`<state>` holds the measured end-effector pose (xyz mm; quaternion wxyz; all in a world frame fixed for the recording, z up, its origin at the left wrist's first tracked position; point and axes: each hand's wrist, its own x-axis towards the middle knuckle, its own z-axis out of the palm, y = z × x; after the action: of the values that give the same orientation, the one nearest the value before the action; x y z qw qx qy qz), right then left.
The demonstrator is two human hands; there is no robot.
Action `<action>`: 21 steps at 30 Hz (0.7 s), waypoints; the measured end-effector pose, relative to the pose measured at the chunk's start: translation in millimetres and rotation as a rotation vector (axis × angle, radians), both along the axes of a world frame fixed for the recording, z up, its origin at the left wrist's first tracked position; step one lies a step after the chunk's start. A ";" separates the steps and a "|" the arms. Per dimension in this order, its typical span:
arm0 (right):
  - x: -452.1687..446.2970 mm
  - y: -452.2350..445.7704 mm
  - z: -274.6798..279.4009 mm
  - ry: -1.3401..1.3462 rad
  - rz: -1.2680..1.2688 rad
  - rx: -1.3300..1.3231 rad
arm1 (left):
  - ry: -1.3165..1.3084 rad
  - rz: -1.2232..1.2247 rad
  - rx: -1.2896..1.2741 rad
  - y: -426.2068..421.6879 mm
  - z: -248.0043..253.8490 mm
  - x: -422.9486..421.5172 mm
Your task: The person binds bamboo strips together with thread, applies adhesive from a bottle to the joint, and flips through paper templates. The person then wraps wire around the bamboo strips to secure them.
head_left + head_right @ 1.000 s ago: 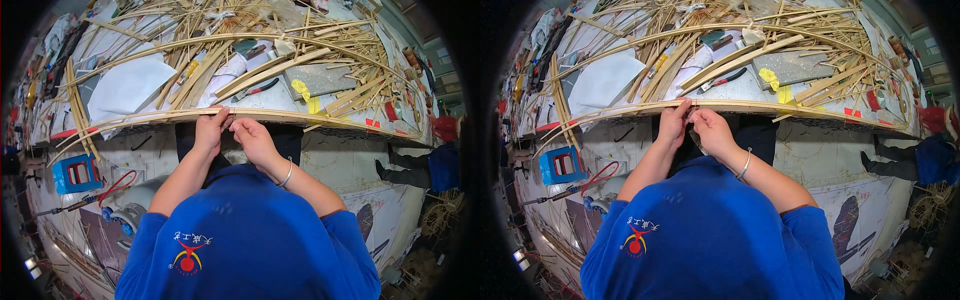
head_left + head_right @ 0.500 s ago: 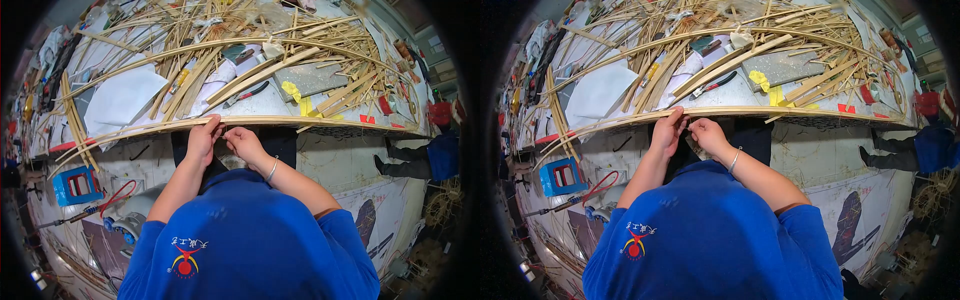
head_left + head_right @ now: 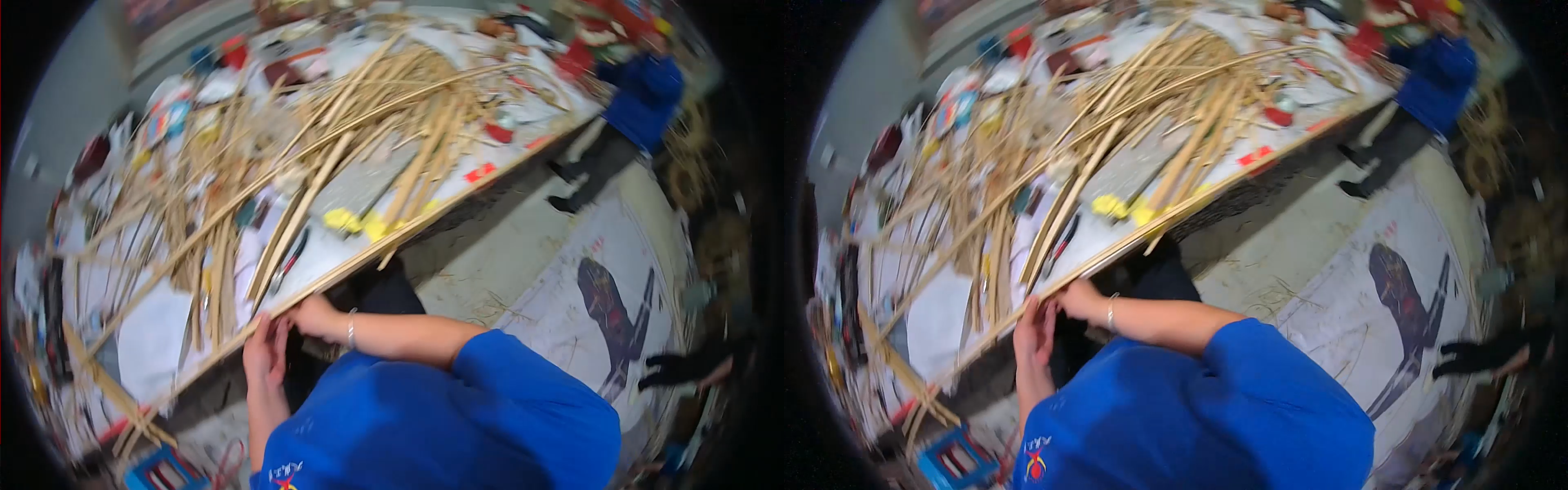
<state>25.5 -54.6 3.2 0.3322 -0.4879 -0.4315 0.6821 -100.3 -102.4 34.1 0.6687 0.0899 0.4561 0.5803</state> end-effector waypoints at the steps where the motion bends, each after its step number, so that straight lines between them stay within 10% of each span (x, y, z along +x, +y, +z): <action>1: 3.9 -0.9 10.3 -0.026 0.020 -0.010 | 0.008 0.007 -0.011 -1.0 1.6 -1.2; 10: 21.6 -22.9 -6.9 0.140 0.109 -0.138 | -0.005 0.067 0.064 2.2 -19.4 -0.9; 12: 40.2 -34.0 -12.9 -0.053 0.355 -0.018 | 0.010 0.101 0.080 2.9 -17.9 -0.6; 14: 62.6 -37.1 -10.7 -0.603 0.701 0.763 | 0.030 0.107 0.082 3.4 -12.8 0.9; 21: 44.1 24.5 78.4 -0.598 0.394 0.948 | 0.032 0.095 0.119 4.1 -22.7 2.2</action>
<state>69.6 -30.0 81.6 0.2453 -0.3681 -0.8462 0.2970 -98.1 -98.3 11.5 0.6266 0.1173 0.4352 0.6358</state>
